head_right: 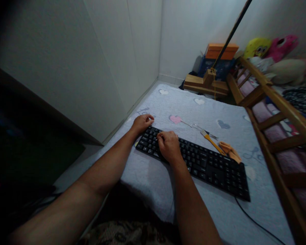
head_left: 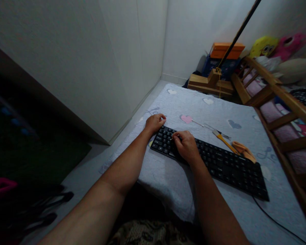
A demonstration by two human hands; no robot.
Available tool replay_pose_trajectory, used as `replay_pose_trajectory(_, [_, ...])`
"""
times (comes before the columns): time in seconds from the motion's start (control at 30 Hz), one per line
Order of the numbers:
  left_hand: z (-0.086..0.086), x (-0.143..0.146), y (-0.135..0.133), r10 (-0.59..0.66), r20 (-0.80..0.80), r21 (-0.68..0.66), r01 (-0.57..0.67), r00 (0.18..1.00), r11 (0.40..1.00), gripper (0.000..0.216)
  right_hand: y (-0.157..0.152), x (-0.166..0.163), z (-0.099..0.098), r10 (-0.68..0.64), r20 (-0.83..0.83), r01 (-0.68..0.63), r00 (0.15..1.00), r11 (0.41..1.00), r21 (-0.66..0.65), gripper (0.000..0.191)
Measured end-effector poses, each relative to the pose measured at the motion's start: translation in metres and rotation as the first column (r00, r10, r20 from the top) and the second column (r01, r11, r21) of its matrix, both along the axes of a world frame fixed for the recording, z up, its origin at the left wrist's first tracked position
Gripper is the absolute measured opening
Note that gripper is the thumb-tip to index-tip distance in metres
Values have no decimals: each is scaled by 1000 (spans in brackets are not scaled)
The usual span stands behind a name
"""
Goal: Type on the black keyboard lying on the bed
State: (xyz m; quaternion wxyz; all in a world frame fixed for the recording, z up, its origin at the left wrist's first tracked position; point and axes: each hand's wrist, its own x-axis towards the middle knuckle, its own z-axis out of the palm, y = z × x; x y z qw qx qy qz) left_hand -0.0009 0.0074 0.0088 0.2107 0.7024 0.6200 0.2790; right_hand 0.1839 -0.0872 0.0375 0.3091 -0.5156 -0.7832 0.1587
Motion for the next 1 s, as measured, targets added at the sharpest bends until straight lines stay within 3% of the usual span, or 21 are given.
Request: replay_pose_trajectory(1.0, [-3, 0, 1, -1, 9, 33, 1, 1000, 999, 24, 2, -1, -5, -48, -15, 49, 999, 997, 58, 19])
